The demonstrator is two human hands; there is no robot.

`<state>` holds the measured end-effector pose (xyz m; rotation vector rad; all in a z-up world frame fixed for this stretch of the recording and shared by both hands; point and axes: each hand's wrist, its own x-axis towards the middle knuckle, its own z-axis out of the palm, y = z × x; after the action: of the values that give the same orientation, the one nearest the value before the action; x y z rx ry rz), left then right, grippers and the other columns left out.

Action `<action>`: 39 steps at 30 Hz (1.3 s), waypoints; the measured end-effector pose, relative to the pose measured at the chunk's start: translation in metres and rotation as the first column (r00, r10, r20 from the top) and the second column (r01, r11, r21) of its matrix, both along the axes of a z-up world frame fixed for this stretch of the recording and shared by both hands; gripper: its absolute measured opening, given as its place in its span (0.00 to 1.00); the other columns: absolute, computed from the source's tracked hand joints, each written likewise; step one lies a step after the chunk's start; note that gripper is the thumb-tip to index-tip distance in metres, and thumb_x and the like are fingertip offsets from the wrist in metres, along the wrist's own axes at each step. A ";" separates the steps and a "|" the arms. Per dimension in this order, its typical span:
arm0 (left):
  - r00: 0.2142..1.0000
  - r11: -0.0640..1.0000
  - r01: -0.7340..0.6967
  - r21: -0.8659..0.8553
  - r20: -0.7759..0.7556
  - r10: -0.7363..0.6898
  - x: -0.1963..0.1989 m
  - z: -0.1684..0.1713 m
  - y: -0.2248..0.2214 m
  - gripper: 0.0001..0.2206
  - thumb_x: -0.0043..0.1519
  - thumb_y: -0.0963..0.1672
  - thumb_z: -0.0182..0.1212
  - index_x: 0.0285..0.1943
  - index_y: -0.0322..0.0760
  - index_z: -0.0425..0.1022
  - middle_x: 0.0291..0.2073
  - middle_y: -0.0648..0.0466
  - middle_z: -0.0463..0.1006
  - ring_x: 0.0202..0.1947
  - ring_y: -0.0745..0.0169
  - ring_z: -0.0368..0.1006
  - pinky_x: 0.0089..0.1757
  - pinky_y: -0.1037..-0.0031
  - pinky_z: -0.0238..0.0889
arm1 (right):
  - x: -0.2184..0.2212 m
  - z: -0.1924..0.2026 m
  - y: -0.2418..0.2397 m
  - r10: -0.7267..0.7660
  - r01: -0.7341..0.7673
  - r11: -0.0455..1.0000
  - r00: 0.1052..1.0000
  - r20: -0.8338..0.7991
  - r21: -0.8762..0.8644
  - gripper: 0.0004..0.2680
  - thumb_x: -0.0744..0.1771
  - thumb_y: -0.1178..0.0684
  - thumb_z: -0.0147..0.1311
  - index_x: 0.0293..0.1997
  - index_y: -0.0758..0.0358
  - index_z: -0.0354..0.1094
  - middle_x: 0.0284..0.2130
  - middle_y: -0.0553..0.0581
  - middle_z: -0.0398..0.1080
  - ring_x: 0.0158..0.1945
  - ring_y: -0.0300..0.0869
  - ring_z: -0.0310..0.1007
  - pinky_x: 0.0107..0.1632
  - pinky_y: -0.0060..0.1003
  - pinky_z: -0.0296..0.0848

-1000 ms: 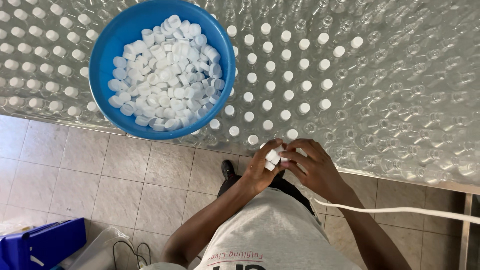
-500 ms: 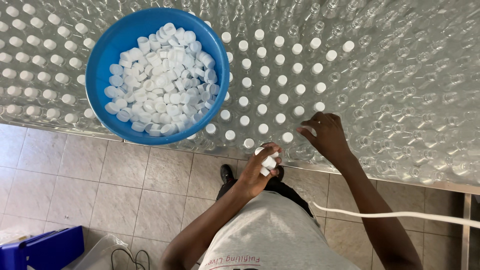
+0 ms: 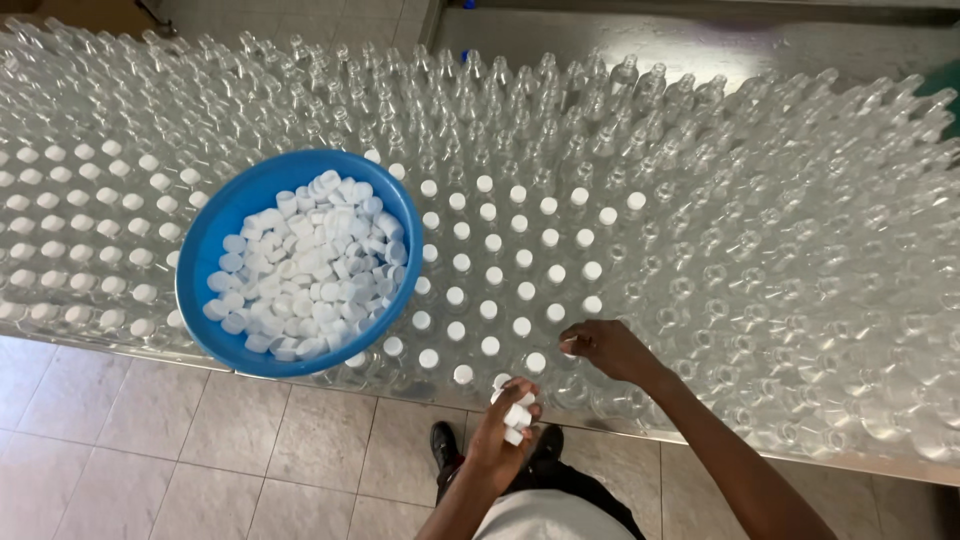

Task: The person stands at a stainless steel table covered with rows of clear plastic bottles. They repeatedly pick up white bottle caps from a blue basin and screw them onto the open bottles by hand.

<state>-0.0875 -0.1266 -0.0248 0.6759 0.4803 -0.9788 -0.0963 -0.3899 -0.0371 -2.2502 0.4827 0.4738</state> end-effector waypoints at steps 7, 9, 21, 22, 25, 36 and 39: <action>0.997 1.000 -0.020 0.012 -0.072 0.021 -0.026 0.013 -0.021 0.07 0.66 0.42 0.68 0.45 0.44 0.73 0.42 0.55 0.76 0.31 0.70 0.70 0.22 0.84 0.54 | 0.007 -0.006 -0.010 -0.001 0.000 1.000 0.999 0.040 0.020 0.11 0.67 0.38 0.61 0.46 0.44 0.87 0.34 0.50 0.85 0.37 0.42 0.82 0.47 0.38 0.73; 0.997 1.000 -0.020 0.018 -0.071 0.021 -0.031 0.013 -0.020 0.07 0.64 0.42 0.70 0.46 0.46 0.75 0.42 0.55 0.76 0.32 0.69 0.69 0.24 0.83 0.52 | 0.005 -0.009 -0.010 0.006 -0.008 0.999 0.999 0.054 0.033 0.12 0.67 0.37 0.62 0.47 0.47 0.87 0.36 0.50 0.86 0.35 0.42 0.82 0.45 0.38 0.72; 0.593 0.926 0.239 -0.291 0.799 0.099 -0.050 -0.108 0.047 0.27 0.76 0.39 0.60 0.84 0.53 0.61 0.75 0.46 0.63 0.52 0.60 0.67 0.43 0.75 0.61 | -0.078 0.116 0.103 0.137 -0.221 0.967 0.872 0.469 0.128 0.15 0.71 0.44 0.59 0.63 0.53 0.79 0.54 0.50 0.69 0.60 0.42 0.71 0.61 0.39 0.72; 0.597 0.924 0.249 -0.290 0.797 0.089 -0.046 -0.099 0.053 0.27 0.76 0.39 0.60 0.84 0.53 0.61 0.75 0.46 0.63 0.52 0.60 0.67 0.43 0.75 0.61 | -0.083 0.109 0.116 0.125 -0.209 0.969 0.876 0.467 0.131 0.15 0.71 0.44 0.59 0.63 0.53 0.79 0.54 0.50 0.69 0.60 0.42 0.71 0.61 0.39 0.72; 0.097 0.980 0.167 0.105 0.988 -0.122 -0.035 -0.051 0.057 0.39 0.77 0.56 0.51 0.86 0.28 0.37 0.86 0.44 0.41 0.81 0.43 0.57 0.72 0.54 0.63 | -0.099 0.079 0.150 0.363 -0.345 0.927 0.739 0.568 -0.144 0.19 0.69 0.41 0.65 0.67 0.52 0.74 0.54 0.53 0.67 0.58 0.47 0.67 0.62 0.47 0.67; 0.966 0.962 0.257 0.093 -0.025 -0.256 -0.030 0.020 0.063 0.16 0.71 0.58 0.59 0.44 0.50 0.71 0.28 0.61 0.65 0.22 0.71 0.62 0.27 0.77 0.56 | -0.122 0.049 0.207 0.282 -0.053 0.942 0.657 0.699 -0.330 0.05 0.70 0.48 0.63 0.44 0.55 0.78 0.49 0.53 0.71 0.53 0.48 0.74 0.55 0.49 0.73; 0.954 0.956 0.289 0.046 0.069 -0.291 -0.029 0.028 0.068 0.20 0.68 0.60 0.58 0.48 0.47 0.71 0.39 0.58 0.72 0.43 0.66 0.74 0.46 0.68 0.70 | -0.119 0.041 0.201 -0.021 -0.047 0.993 0.826 0.564 0.106 0.07 0.69 0.46 0.63 0.42 0.54 0.82 0.53 0.52 0.69 0.58 0.42 0.75 0.37 0.35 0.85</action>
<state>-0.1162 -0.0585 0.0030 0.8277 0.3373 -1.2189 -0.2150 -0.1888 0.0044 -2.1453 0.1222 -0.1709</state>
